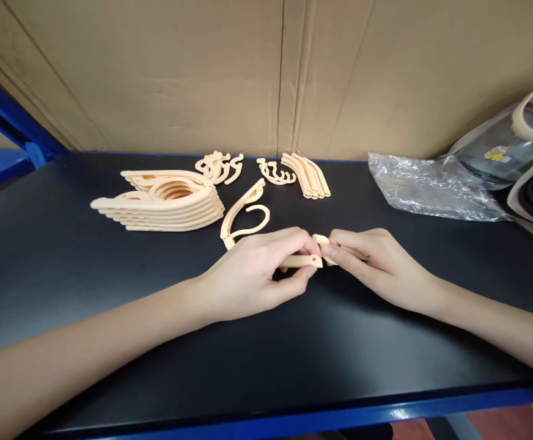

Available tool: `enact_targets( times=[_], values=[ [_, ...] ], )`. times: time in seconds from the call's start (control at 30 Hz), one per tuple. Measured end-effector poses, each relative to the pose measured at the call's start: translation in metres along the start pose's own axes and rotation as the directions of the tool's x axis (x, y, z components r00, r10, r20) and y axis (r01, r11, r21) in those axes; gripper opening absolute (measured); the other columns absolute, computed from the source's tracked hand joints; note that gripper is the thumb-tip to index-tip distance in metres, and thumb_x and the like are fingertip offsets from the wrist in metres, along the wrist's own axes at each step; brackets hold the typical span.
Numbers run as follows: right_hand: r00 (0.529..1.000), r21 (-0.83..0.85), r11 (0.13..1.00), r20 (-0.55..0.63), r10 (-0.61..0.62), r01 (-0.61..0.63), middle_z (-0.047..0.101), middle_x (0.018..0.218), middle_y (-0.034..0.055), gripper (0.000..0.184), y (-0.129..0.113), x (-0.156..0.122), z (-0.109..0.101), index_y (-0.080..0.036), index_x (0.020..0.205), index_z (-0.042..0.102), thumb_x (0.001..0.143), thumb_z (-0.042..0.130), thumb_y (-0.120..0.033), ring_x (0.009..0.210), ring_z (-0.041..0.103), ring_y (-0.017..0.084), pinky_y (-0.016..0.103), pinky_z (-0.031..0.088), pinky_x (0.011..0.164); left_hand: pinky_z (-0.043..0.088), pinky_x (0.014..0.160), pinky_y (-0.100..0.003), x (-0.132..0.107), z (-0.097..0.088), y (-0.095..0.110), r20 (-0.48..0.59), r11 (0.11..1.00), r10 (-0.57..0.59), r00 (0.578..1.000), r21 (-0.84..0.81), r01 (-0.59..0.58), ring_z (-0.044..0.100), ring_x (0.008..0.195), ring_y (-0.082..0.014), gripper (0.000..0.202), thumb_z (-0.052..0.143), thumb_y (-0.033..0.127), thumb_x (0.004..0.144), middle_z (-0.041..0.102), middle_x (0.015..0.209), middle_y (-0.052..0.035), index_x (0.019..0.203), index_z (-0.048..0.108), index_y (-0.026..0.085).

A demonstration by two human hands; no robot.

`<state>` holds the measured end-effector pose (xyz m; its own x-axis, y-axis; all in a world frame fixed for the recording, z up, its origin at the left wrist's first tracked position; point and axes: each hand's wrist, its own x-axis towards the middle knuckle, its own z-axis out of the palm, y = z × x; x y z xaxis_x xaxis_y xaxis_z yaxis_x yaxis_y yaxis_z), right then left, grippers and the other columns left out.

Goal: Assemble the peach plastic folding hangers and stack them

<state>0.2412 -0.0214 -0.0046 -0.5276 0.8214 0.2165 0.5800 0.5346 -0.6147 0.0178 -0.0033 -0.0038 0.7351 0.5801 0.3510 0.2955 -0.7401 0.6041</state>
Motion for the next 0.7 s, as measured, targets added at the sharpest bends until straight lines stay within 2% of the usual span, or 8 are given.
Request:
enact_targets(
  times=[0.1,0.2,0.37,0.5,0.7],
  values=[
    [1.0,-0.011,1.0,0.004,-0.003,0.003,0.03,0.056,-0.0074,0.04,-0.0003,0.0003,0.0003,-0.02,0.065,0.034,0.101,0.042,-0.036,0.048,0.029,0.006,0.022,0.024,0.046,0.042,0.062,-0.017,-0.0015,-0.0011,0.0004,-0.006,1.0,0.016,1.0,0.017,-0.016,0.055,0.069,-0.0071,0.013,0.053,0.012,0.089,0.062,0.085,0.0017,0.1,0.061,0.016],
    [1.0,-0.03,0.999,0.01,-0.025,0.026,0.032,0.057,-0.007,0.039,-0.0014,-0.0002,0.0,-0.02,0.066,0.036,0.101,0.04,-0.035,0.048,0.031,0.007,0.023,0.025,0.048,0.043,0.062,-0.017,-0.0029,-0.0021,0.0008,-0.013,0.998,0.017,1.0,0.064,-0.016,0.058,0.073,-0.0083,0.015,0.051,0.016,0.092,0.063,0.088,0.0005,0.103,0.061,0.017],
    [0.999,-0.051,0.998,0.034,-0.031,0.033,0.037,0.06,-0.0053,0.039,-0.0007,-0.0009,-0.0009,-0.02,0.066,0.036,0.102,0.037,-0.035,0.052,0.035,0.008,0.023,0.028,0.052,0.041,0.055,-0.016,-0.0036,-0.0026,0.0023,-0.037,0.996,-0.033,0.999,0.08,0.036,0.052,0.062,-0.0061,0.016,0.052,0.016,0.09,0.063,0.085,0.0019,0.103,0.06,0.019],
    [0.999,-0.028,0.999,0.037,-0.035,0.036,0.041,0.062,-0.0046,0.039,-0.0001,-0.0014,-0.0005,-0.02,0.067,0.037,0.103,0.033,-0.035,0.054,0.037,0.009,0.023,0.03,0.053,0.039,0.049,-0.015,-0.0026,-0.0026,0.0022,-0.067,0.998,-0.042,0.997,0.039,0.045,0.051,0.061,-0.0059,0.017,0.053,0.011,0.086,0.062,0.084,0.0022,0.101,0.059,0.017],
    [0.998,-0.103,0.993,0.043,-0.046,0.05,0.044,0.062,-0.0048,0.04,-0.0001,-0.0019,0.0016,-0.02,0.068,0.037,0.1,0.04,-0.044,0.052,0.039,0.008,0.023,0.029,0.051,0.046,0.062,-0.018,-0.0029,-0.0019,0.0012,-0.051,0.997,-0.067,0.996,0.028,0.068,0.059,0.072,-0.008,0.014,0.054,0.017,0.091,0.065,0.091,0.0015,0.104,0.059,0.017]
  ],
)
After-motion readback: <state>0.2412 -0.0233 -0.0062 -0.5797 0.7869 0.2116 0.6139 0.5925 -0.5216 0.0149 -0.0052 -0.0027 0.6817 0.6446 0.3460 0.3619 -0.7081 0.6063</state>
